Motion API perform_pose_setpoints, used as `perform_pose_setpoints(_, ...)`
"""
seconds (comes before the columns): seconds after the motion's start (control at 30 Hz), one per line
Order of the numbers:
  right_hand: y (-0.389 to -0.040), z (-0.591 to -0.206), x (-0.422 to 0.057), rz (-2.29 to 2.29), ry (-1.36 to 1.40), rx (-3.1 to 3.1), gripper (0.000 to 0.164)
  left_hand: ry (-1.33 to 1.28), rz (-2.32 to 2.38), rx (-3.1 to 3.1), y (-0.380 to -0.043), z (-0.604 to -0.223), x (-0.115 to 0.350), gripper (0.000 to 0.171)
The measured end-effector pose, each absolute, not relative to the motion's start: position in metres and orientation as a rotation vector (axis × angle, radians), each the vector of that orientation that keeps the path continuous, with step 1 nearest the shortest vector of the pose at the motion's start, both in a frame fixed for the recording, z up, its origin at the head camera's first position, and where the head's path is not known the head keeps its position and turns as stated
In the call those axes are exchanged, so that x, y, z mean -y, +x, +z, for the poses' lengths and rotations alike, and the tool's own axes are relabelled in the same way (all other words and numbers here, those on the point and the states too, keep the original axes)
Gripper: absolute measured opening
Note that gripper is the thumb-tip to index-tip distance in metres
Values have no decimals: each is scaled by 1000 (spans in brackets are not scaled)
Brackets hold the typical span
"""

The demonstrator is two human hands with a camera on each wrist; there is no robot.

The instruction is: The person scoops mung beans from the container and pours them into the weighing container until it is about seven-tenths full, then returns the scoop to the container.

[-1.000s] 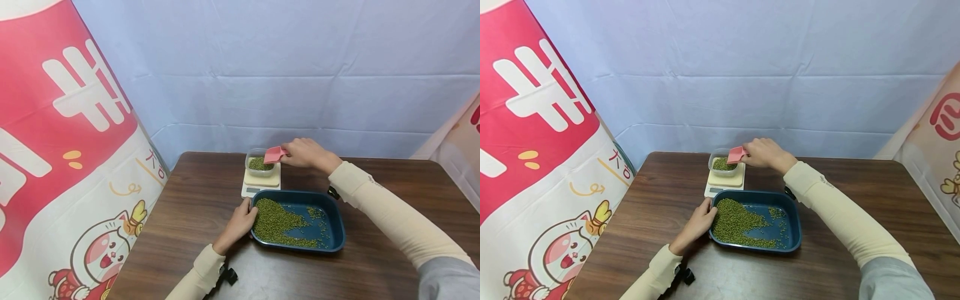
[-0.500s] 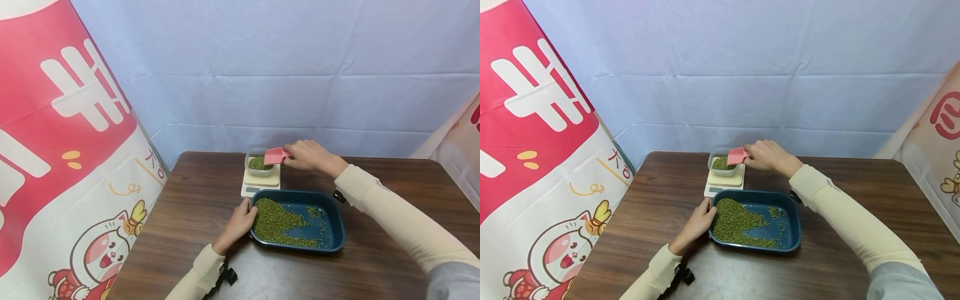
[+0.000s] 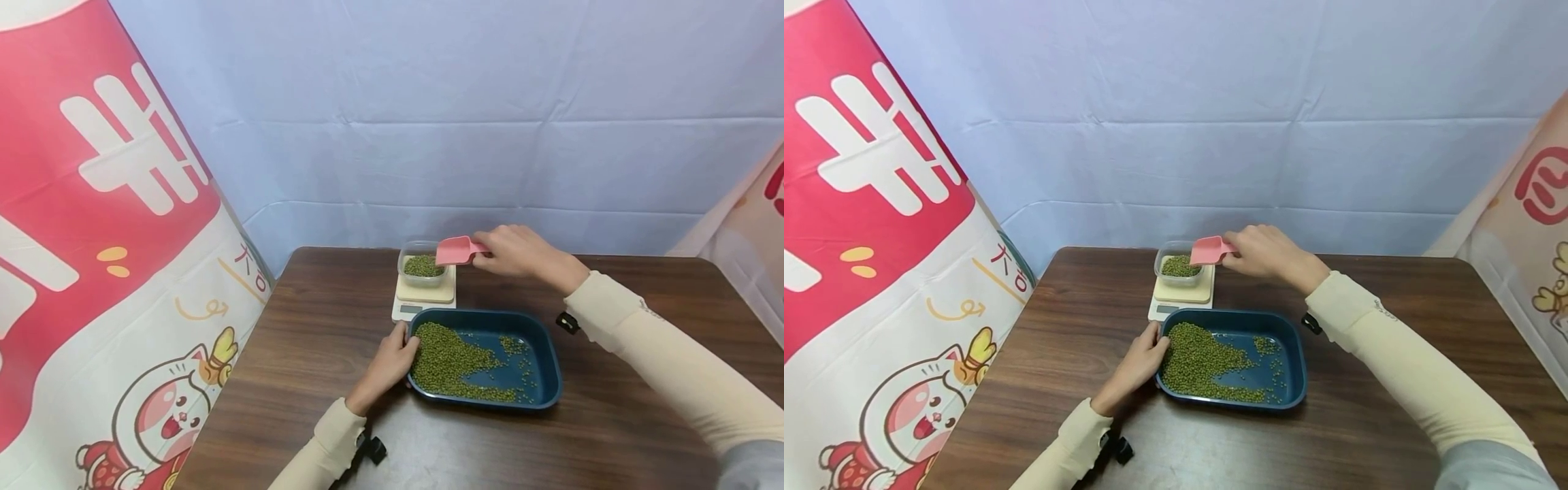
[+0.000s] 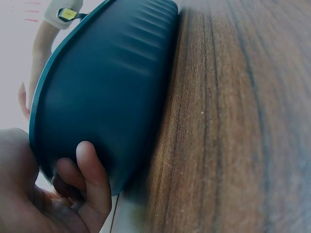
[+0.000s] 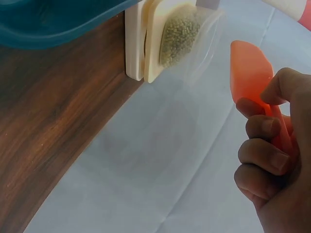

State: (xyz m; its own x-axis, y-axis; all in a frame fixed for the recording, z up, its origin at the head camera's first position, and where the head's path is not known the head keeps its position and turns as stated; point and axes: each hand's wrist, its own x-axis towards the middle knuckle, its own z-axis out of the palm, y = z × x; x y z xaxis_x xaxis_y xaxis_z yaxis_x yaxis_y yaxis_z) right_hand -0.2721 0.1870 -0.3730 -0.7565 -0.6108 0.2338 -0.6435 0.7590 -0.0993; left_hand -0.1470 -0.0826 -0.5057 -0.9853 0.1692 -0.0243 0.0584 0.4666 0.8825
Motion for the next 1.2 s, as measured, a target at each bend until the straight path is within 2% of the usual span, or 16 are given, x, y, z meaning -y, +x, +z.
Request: perform_pose_setpoints(1.2, -204, -367, -201, 205, 1117, 2727, 11, 199, 1554, -2592, -147, -506, 83, 17)
